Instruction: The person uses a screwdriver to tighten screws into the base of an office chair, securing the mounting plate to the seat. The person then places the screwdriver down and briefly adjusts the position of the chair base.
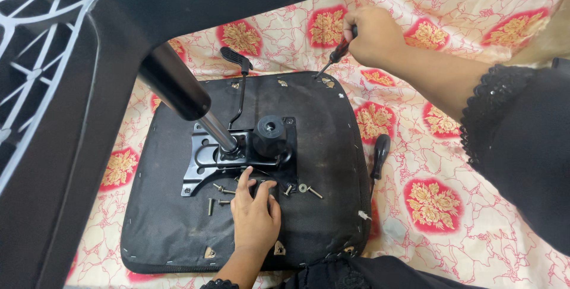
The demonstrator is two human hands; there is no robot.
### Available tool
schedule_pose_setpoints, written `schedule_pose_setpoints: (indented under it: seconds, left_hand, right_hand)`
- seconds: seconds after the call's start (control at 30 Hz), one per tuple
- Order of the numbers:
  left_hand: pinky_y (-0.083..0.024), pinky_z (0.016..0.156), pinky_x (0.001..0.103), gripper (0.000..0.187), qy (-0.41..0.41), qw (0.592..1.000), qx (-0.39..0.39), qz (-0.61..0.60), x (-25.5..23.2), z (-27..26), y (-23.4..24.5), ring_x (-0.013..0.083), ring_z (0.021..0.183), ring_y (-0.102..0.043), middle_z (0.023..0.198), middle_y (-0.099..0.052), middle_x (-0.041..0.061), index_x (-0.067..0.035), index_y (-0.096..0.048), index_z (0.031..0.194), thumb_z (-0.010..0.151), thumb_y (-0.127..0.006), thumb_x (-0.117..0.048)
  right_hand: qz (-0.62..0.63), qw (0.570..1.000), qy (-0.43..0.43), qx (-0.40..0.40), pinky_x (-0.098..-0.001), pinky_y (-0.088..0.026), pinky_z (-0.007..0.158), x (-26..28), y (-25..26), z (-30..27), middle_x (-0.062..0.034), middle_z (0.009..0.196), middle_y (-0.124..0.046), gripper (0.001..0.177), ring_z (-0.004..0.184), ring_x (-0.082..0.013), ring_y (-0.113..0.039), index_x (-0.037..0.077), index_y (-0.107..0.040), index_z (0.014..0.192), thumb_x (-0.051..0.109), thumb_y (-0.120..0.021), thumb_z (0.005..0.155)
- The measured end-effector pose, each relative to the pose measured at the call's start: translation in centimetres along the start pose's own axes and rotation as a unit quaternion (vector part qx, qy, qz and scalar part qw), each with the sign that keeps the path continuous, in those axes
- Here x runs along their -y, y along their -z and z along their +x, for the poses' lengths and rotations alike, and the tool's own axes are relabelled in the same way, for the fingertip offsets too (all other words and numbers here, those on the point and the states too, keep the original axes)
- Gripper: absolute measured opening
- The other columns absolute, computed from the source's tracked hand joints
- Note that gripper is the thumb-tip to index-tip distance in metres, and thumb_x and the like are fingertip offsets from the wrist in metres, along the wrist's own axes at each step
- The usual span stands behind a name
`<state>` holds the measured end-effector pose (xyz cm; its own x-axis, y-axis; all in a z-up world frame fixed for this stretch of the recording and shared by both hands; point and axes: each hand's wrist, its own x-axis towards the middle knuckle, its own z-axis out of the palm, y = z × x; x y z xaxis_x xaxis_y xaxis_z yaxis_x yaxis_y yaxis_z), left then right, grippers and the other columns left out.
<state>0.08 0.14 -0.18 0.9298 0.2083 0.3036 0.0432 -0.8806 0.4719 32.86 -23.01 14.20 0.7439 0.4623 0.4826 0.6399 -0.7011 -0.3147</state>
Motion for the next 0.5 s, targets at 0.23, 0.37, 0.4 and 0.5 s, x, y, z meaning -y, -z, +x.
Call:
schedule_pose_setpoints:
  seconds: [0.23, 0.37, 0.4, 0.5]
  left_hand:
    - [-0.038, 0.102, 0.049, 0.030, 0.004, 1.000, 0.000, -0.002, 0.0, -0.1, 0.0, 0.0305, 0.129, -0.048, 0.153, -0.035, 0.017, -0.015, -0.069, 0.112, 0.083, -0.065, -0.010]
    - [-0.039, 0.102, 0.049, 0.029, 0.002, 1.000, -0.007, -0.004, -0.1, 0.0, 0.1, 0.0307, 0.129, -0.049, 0.152, -0.035, 0.017, -0.015, -0.069, 0.111, 0.083, -0.065, -0.010]
    - [-0.039, 0.102, 0.049, 0.030, 0.004, 1.000, -0.009, -0.005, -0.2, 0.0, 0.1, 0.0306, 0.129, -0.050, 0.152, -0.036, 0.017, -0.015, -0.069, 0.111, 0.083, -0.065, -0.010]
    - [-0.039, 0.101, 0.049, 0.030, 0.004, 1.000, -0.008, -0.008, -0.2, 0.0, 0.2, 0.0306, 0.128, -0.050, 0.152, -0.036, 0.017, -0.014, -0.069, 0.112, 0.082, -0.065, -0.010]
  right_hand:
    - [0.091, 0.995, -0.037, -0.004, -0.0395, -0.049, 0.066, 1.8, -0.8, -3.7, -0.0127, 0.084, -0.068, 0.014, 0.076, -0.0253, -0.064, 0.005, -0.061, 0.076, -0.009, -0.064, 0.073]
    - [0.339, 0.920, -0.197, -0.018, -0.0309, -0.056, 0.058, 1.8, -2.6, -7.0, -0.0107, 0.098, -0.070, 0.022, 0.076, -0.0156, -0.064, 0.006, -0.056, 0.077, -0.015, -0.058, 0.071]
    - [0.392, 0.882, -0.260, -0.017, -0.0300, -0.056, 0.057, 1.9, -3.5, -8.1, -0.0118, 0.102, -0.072, 0.023, 0.074, -0.0161, -0.066, 0.006, -0.052, 0.076, -0.016, -0.058, 0.071]
    - [0.463, 0.807, -0.367, 0.005, -0.0315, -0.058, 0.056, 2.5, -6.8, -12.9, -0.0159, 0.110, -0.069, 0.028, 0.069, -0.0207, -0.067, 0.006, -0.047, 0.075, -0.017, -0.062, 0.072]
